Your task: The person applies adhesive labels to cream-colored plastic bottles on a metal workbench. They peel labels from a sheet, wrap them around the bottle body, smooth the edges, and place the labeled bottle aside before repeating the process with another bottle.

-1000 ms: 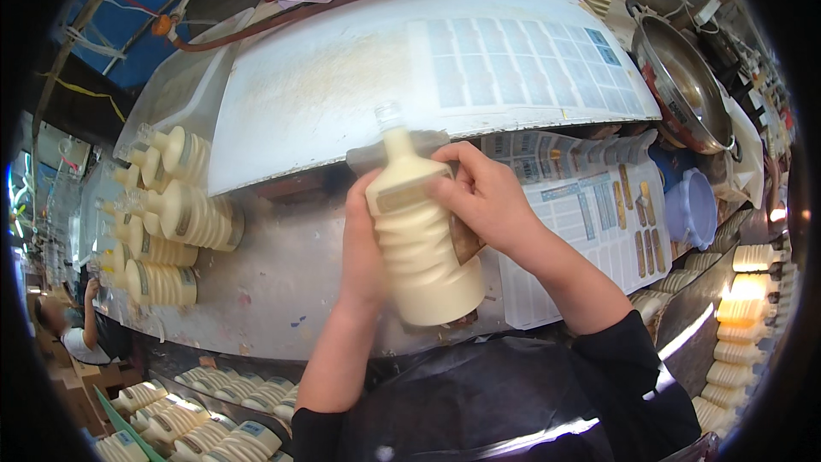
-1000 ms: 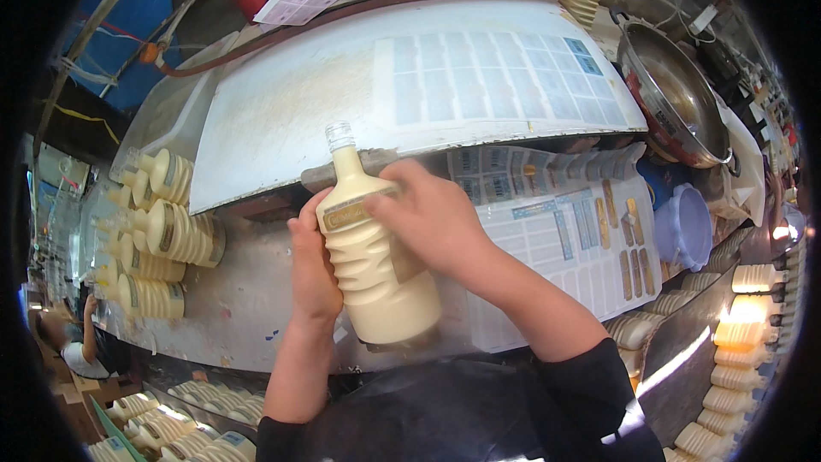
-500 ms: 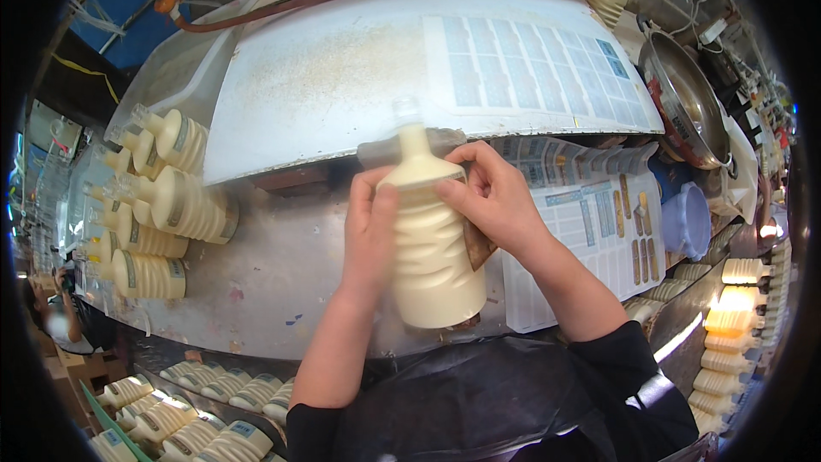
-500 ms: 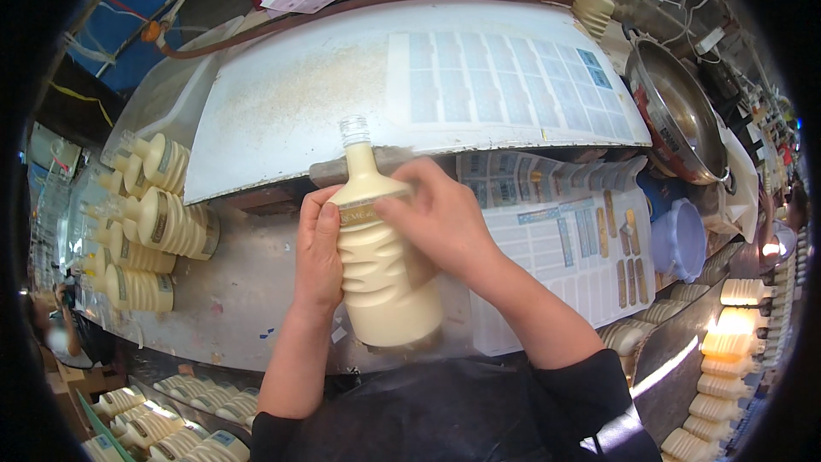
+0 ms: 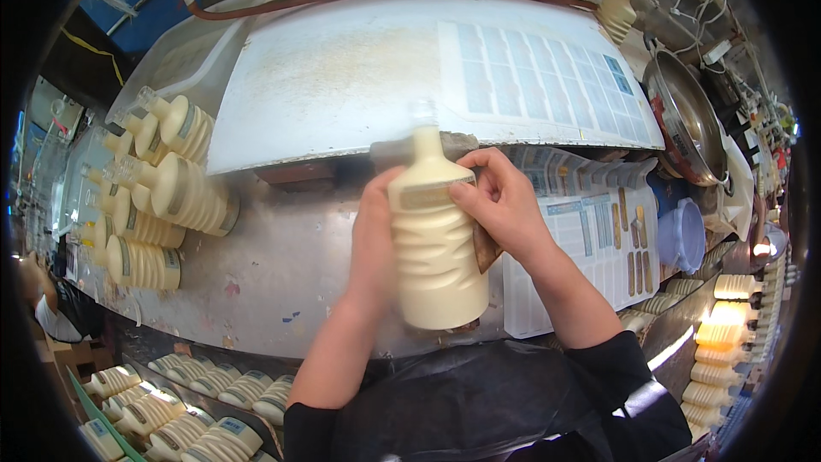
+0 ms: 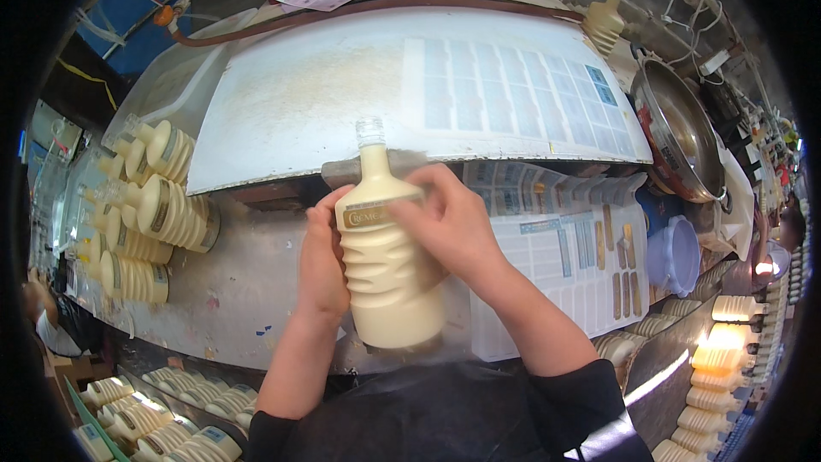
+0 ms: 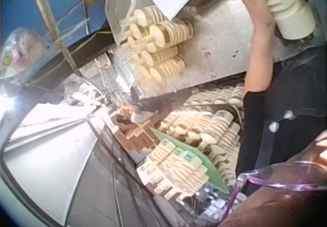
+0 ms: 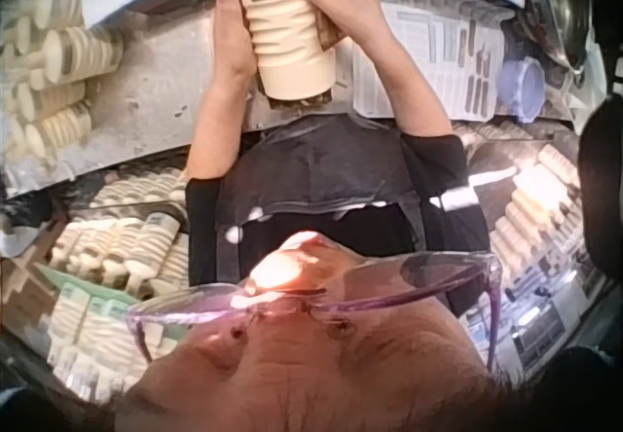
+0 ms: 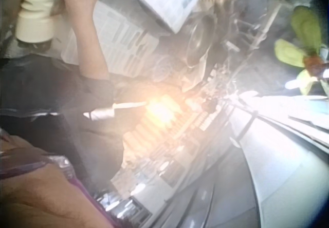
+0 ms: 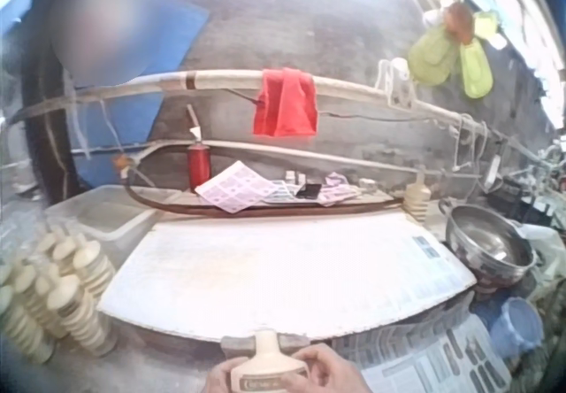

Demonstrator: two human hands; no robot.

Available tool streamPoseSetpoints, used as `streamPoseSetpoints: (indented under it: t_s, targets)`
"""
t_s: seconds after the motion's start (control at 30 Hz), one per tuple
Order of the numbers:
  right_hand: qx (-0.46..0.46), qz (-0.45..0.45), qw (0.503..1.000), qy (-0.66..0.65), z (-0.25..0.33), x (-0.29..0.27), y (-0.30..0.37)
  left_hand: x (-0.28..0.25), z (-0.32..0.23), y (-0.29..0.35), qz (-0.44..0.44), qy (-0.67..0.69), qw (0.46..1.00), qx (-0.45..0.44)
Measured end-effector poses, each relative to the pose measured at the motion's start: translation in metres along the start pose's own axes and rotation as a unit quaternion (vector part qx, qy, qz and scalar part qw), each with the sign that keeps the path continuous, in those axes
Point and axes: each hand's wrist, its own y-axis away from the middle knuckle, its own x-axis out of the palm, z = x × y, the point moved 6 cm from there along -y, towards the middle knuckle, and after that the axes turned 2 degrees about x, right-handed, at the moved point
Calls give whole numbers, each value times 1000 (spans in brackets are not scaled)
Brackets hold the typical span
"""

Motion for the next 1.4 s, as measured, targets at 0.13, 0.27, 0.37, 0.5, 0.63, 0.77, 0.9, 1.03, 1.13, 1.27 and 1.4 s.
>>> streamPoseSetpoints:
  t_s: [0.13, 0.27, 0.37, 0.5, 0.63, 0.77, 0.9, 1.03, 1.13, 1.27, 1.4]
  targets:
    - [-4, -2, 1000, -5, -1, 1, 0, -3, 1, 4, -6, -70, 996, 48]
    - [-11, 1, 1000, 7, 0, 1, 0, -6, 4, 11, 14, 28, 999, -24]
    - [-15, 7, 1000, 8, -1, 1, -1, -2, 2, 14, 25, 95, 994, -42]
    - [-9, 27, 999, -36, -9, -1, -4, 10, -13, 21, 39, -61, 995, 73]
    - [-4, 16, 998, -61, -11, -2, -3, 5, -12, 11, 24, -255, 958, 130]
    - [-8, 16, 999, -42, -12, -1, -2, -2, -6, -3, -11, -219, 972, 83]
    - [-3, 4, 998, -57, -17, 0, 0, -2, -2, -4, 6, -164, 982, 90]
    - [-14, 16, 999, -40, -13, 3, 0, -2, -1, -3, 10, -123, 989, 79]
    - [-4, 21, 1000, -14, -6, -2, 2, 4, -8, 0, 20, -60, 998, 20]
    - [5, 16, 988, -155, -8, -28, -1, 7, -11, -2, 39, -99, 994, 37]
    - [-67, -55, 983, -165, 26, -27, 14, 11, -8, -2, 40, -102, 994, 27]
